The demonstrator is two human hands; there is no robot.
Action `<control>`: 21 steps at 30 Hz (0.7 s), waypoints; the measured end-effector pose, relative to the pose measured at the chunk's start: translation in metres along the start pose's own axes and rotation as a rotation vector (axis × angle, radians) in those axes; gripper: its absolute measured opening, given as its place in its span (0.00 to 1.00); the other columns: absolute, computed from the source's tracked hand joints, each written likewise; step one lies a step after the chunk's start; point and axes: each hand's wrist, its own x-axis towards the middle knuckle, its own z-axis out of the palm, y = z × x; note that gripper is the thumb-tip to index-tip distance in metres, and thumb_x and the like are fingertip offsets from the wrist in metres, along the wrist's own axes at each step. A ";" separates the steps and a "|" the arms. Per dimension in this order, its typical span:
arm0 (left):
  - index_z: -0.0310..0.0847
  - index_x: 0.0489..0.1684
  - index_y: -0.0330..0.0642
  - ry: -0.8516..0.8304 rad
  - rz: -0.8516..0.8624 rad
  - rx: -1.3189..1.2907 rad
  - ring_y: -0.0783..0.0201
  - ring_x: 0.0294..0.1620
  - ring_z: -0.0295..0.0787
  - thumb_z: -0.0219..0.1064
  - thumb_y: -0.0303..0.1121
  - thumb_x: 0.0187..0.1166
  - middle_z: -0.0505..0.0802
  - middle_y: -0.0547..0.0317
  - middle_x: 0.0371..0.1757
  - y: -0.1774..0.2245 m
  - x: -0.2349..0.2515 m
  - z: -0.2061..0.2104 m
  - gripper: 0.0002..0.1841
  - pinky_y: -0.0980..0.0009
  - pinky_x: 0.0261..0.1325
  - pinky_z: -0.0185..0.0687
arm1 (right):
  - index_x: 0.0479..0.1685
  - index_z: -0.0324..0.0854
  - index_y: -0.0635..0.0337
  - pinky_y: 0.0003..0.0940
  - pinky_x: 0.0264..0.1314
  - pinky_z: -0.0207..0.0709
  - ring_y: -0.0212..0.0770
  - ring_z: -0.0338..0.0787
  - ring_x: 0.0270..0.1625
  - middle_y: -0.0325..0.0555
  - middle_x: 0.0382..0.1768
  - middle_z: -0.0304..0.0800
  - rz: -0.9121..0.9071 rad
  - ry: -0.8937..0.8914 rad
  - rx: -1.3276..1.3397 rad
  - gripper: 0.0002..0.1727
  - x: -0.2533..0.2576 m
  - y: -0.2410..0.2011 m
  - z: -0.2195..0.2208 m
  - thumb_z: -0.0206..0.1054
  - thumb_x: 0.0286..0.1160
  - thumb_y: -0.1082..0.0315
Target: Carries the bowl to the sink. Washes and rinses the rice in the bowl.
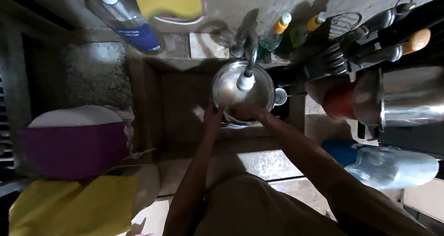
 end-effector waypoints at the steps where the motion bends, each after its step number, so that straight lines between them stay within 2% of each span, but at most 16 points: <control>1: 0.72 0.75 0.45 -0.004 0.005 0.003 0.51 0.32 0.94 0.65 0.47 0.87 0.92 0.42 0.48 -0.001 0.000 0.000 0.24 0.54 0.31 0.93 | 0.67 0.85 0.52 0.61 0.67 0.78 0.53 0.89 0.61 0.53 0.58 0.91 -0.083 0.004 0.075 0.18 0.006 0.002 0.001 0.63 0.86 0.58; 3: 0.72 0.75 0.45 -0.009 0.005 0.000 0.52 0.31 0.94 0.65 0.46 0.87 0.92 0.43 0.47 0.001 -0.001 -0.002 0.23 0.55 0.29 0.93 | 0.68 0.83 0.53 0.58 0.66 0.82 0.52 0.91 0.60 0.54 0.58 0.92 -0.049 0.225 0.148 0.20 0.017 0.012 0.003 0.66 0.82 0.56; 4: 0.71 0.75 0.46 -0.010 -0.008 0.001 0.52 0.30 0.94 0.65 0.46 0.87 0.92 0.43 0.47 0.002 -0.001 -0.002 0.23 0.55 0.29 0.93 | 0.68 0.83 0.58 0.61 0.67 0.79 0.59 0.89 0.64 0.60 0.61 0.90 0.080 0.368 0.127 0.25 0.023 0.015 0.004 0.70 0.78 0.53; 5: 0.71 0.76 0.47 -0.009 -0.021 -0.001 0.52 0.30 0.94 0.65 0.46 0.87 0.92 0.43 0.47 0.003 -0.001 -0.002 0.24 0.55 0.29 0.93 | 0.72 0.79 0.64 0.64 0.73 0.75 0.65 0.84 0.71 0.68 0.67 0.84 0.230 0.451 0.113 0.32 0.025 0.014 0.003 0.73 0.74 0.51; 6: 0.71 0.77 0.48 -0.006 -0.029 -0.004 0.51 0.30 0.94 0.65 0.46 0.87 0.92 0.42 0.47 0.004 -0.001 -0.001 0.24 0.55 0.29 0.93 | 0.77 0.75 0.66 0.64 0.78 0.70 0.66 0.78 0.77 0.70 0.74 0.78 0.308 0.495 0.081 0.37 0.029 0.013 0.005 0.73 0.73 0.49; 7: 0.71 0.76 0.47 -0.007 -0.026 -0.007 0.51 0.30 0.94 0.65 0.47 0.87 0.92 0.42 0.47 0.003 -0.001 -0.001 0.24 0.55 0.30 0.93 | 0.79 0.74 0.63 0.64 0.82 0.65 0.66 0.74 0.81 0.68 0.78 0.75 0.286 0.505 0.051 0.39 0.033 0.013 0.009 0.71 0.74 0.46; 8: 0.71 0.76 0.46 -0.013 -0.018 -0.016 0.50 0.31 0.94 0.64 0.47 0.87 0.92 0.42 0.47 0.002 0.000 -0.001 0.24 0.54 0.30 0.94 | 0.80 0.75 0.57 0.65 0.84 0.62 0.64 0.72 0.83 0.64 0.79 0.75 0.170 0.476 0.002 0.36 0.033 0.012 0.013 0.68 0.77 0.44; 9: 0.71 0.75 0.45 -0.025 -0.005 -0.019 0.51 0.31 0.94 0.64 0.47 0.87 0.92 0.42 0.46 0.001 -0.001 -0.002 0.24 0.55 0.31 0.94 | 0.81 0.75 0.50 0.65 0.84 0.63 0.61 0.72 0.84 0.58 0.82 0.74 0.047 0.395 -0.054 0.33 0.029 0.008 0.012 0.64 0.81 0.43; 11: 0.71 0.75 0.43 -0.037 0.003 -0.025 0.51 0.31 0.94 0.64 0.46 0.87 0.92 0.42 0.45 0.000 -0.002 -0.004 0.24 0.55 0.31 0.94 | 0.77 0.79 0.45 0.66 0.82 0.65 0.60 0.73 0.82 0.54 0.82 0.74 -0.107 0.358 -0.113 0.30 0.042 0.018 0.014 0.68 0.77 0.44; 12: 0.71 0.74 0.43 -0.040 0.011 -0.018 0.51 0.30 0.94 0.64 0.46 0.87 0.92 0.42 0.45 0.001 -0.001 -0.003 0.24 0.55 0.30 0.94 | 0.79 0.77 0.44 0.66 0.82 0.64 0.59 0.74 0.82 0.53 0.81 0.76 -0.056 0.374 -0.087 0.33 0.047 0.021 0.014 0.70 0.74 0.44; 13: 0.71 0.74 0.42 -0.038 0.017 -0.011 0.51 0.29 0.94 0.64 0.46 0.88 0.92 0.42 0.44 0.000 0.000 -0.003 0.24 0.56 0.29 0.93 | 0.76 0.81 0.44 0.66 0.82 0.64 0.59 0.77 0.79 0.53 0.77 0.81 0.004 0.416 -0.041 0.33 0.052 0.023 0.015 0.71 0.72 0.42; 14: 0.71 0.73 0.42 -0.033 0.024 -0.010 0.51 0.29 0.94 0.64 0.46 0.88 0.93 0.42 0.44 -0.002 0.001 -0.003 0.23 0.56 0.29 0.93 | 0.76 0.81 0.43 0.66 0.84 0.60 0.59 0.75 0.81 0.53 0.78 0.80 0.010 0.403 -0.024 0.33 0.056 0.024 0.017 0.72 0.70 0.41; 17: 0.73 0.72 0.42 -0.042 0.058 -0.010 0.51 0.30 0.94 0.63 0.45 0.88 0.93 0.43 0.44 -0.007 0.005 -0.004 0.22 0.54 0.30 0.94 | 0.70 0.85 0.45 0.65 0.83 0.64 0.59 0.72 0.83 0.52 0.82 0.75 -0.181 0.316 -0.103 0.27 0.055 0.026 0.011 0.73 0.73 0.46; 18: 0.73 0.73 0.42 -0.041 0.056 -0.017 0.51 0.29 0.94 0.63 0.45 0.88 0.93 0.43 0.44 -0.007 0.005 -0.003 0.22 0.55 0.29 0.94 | 0.71 0.84 0.46 0.64 0.85 0.62 0.59 0.71 0.84 0.52 0.81 0.75 -0.151 0.346 -0.064 0.29 0.060 0.033 0.016 0.75 0.71 0.47; 20: 0.73 0.72 0.43 -0.022 0.042 -0.015 0.53 0.27 0.93 0.64 0.45 0.88 0.92 0.44 0.42 -0.005 0.004 -0.001 0.21 0.57 0.27 0.93 | 0.78 0.78 0.43 0.65 0.84 0.62 0.57 0.73 0.83 0.52 0.80 0.77 0.010 0.400 -0.019 0.36 0.069 0.039 0.021 0.74 0.68 0.41; 21: 0.73 0.73 0.44 -0.016 0.031 -0.011 0.52 0.28 0.93 0.64 0.45 0.88 0.92 0.43 0.43 -0.004 0.004 -0.001 0.22 0.56 0.28 0.93 | 0.80 0.77 0.45 0.66 0.86 0.59 0.59 0.71 0.84 0.55 0.81 0.76 -0.018 0.378 -0.043 0.37 0.067 0.034 0.019 0.74 0.69 0.41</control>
